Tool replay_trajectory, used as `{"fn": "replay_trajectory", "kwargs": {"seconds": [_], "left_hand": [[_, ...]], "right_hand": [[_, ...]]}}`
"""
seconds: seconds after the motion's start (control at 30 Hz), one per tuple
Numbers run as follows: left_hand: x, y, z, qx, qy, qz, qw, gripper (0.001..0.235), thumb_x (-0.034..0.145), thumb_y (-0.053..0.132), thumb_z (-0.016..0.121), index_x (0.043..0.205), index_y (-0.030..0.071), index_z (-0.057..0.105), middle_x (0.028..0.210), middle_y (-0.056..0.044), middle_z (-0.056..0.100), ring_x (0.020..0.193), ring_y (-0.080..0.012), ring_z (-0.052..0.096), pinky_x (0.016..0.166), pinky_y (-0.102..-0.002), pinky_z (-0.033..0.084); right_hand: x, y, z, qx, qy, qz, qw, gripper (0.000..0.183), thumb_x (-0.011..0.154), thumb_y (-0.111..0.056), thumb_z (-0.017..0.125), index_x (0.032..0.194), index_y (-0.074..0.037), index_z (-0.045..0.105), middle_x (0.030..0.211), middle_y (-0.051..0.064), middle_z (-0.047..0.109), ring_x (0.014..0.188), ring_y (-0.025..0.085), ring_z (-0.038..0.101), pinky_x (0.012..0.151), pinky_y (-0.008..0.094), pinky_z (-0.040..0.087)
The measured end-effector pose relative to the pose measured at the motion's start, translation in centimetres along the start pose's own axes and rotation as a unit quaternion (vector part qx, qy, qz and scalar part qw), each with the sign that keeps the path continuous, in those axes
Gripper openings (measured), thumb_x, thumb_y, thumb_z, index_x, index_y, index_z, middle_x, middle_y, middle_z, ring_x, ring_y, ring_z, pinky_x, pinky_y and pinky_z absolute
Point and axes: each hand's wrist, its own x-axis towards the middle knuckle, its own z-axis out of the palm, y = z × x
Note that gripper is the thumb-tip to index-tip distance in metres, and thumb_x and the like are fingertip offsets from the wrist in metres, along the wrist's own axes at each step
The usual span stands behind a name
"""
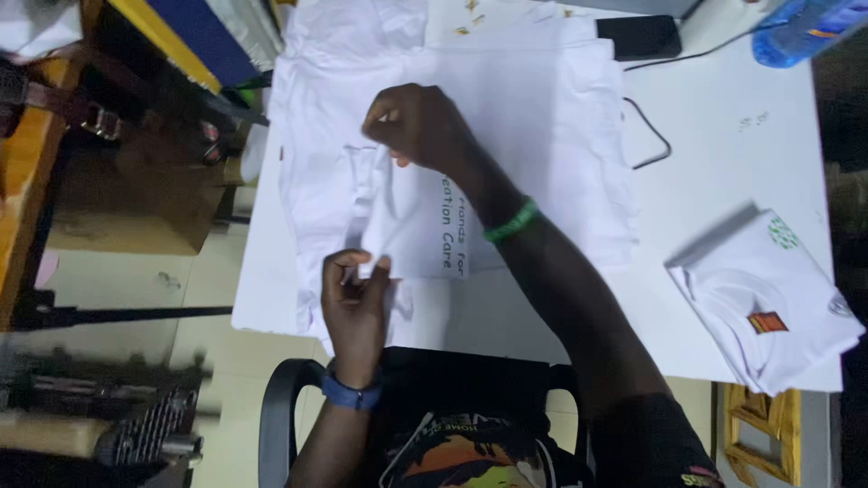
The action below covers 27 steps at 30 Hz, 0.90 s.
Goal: The person folds multiple white t-shirts on a white table. They smooth each shirt, fold the sleeves and sides, then fold the bottom up and place the finished shirt on a growing stack to the right.
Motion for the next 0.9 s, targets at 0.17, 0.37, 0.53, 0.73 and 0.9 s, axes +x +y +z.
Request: {"fn": "replay_trajectory", "kwargs": {"seconds": [0.17, 0.37, 0.53, 0.73, 0.9], "left_hand": [[1.2, 1.0, -3.5, 0.165, 0.005, 0.017, 0.986, 0.029, 0.101, 0.016, 0.068, 0.125, 0.007, 0.054, 0.106, -0.02, 0.058, 0.084, -0.0378, 0.073, 0.075, -0.051, 0.061], [0.7, 0.8, -4.7, 0.391, 0.008, 0.109, 0.914, 0.043, 0.101, 0.038, 0.067, 0.129, 0.006, 0.057, 0.104, -0.016, 0.059, 0.091, -0.0441, 0.069, 0.071, -0.064, 0.056], [2.0, -0.4, -5.3, 0.503, -0.009, 0.136, 0.853, 0.059, 0.101, 0.06, 0.062, 0.111, 0.002, 0.066, 0.089, -0.015, 0.062, 0.08, -0.0431, 0.072, 0.061, -0.061, 0.058], [2.8, -2.0, -5.7, 0.538, -0.016, 0.149, 0.83, 0.054, 0.101, 0.061, 0.06, 0.099, 0.007, 0.061, 0.082, -0.01, 0.057, 0.072, -0.0396, 0.07, 0.053, -0.057, 0.056], [2.2, 0.2, -5.0, 0.401, -0.037, 0.062, 0.913, 0.03, 0.096, 0.032, 0.073, 0.093, 0.012, 0.052, 0.077, -0.014, 0.057, 0.078, -0.0465, 0.069, 0.061, -0.055, 0.051]], "right_hand": [[4.5, 5.0, 6.8, -0.083, -0.079, 0.027, 0.993, 0.028, 0.091, -0.046, 0.07, 0.1, -0.02, 0.077, 0.079, 0.005, 0.075, 0.077, 0.022, 0.075, 0.078, 0.039, 0.058], [2.8, 6.0, 5.8, -0.156, -0.064, -0.113, 0.979, 0.04, 0.093, -0.043, 0.078, 0.119, -0.014, 0.068, 0.106, 0.013, 0.069, 0.102, 0.036, 0.071, 0.09, 0.051, 0.056], [3.0, 6.4, 6.7, -0.212, -0.162, -0.055, 0.962, 0.058, 0.09, -0.049, 0.079, 0.132, -0.012, 0.067, 0.128, 0.02, 0.064, 0.115, 0.046, 0.066, 0.097, 0.057, 0.056], [3.7, 8.9, 8.1, -0.217, -0.152, -0.066, 0.962, 0.045, 0.087, -0.041, 0.081, 0.121, -0.015, 0.065, 0.114, 0.013, 0.064, 0.107, 0.042, 0.068, 0.089, 0.054, 0.056], [2.7, 8.2, 6.0, -0.069, -0.147, -0.124, 0.979, 0.033, 0.092, -0.032, 0.075, 0.113, -0.017, 0.056, 0.105, 0.014, 0.07, 0.103, 0.045, 0.071, 0.087, 0.057, 0.05]]}}
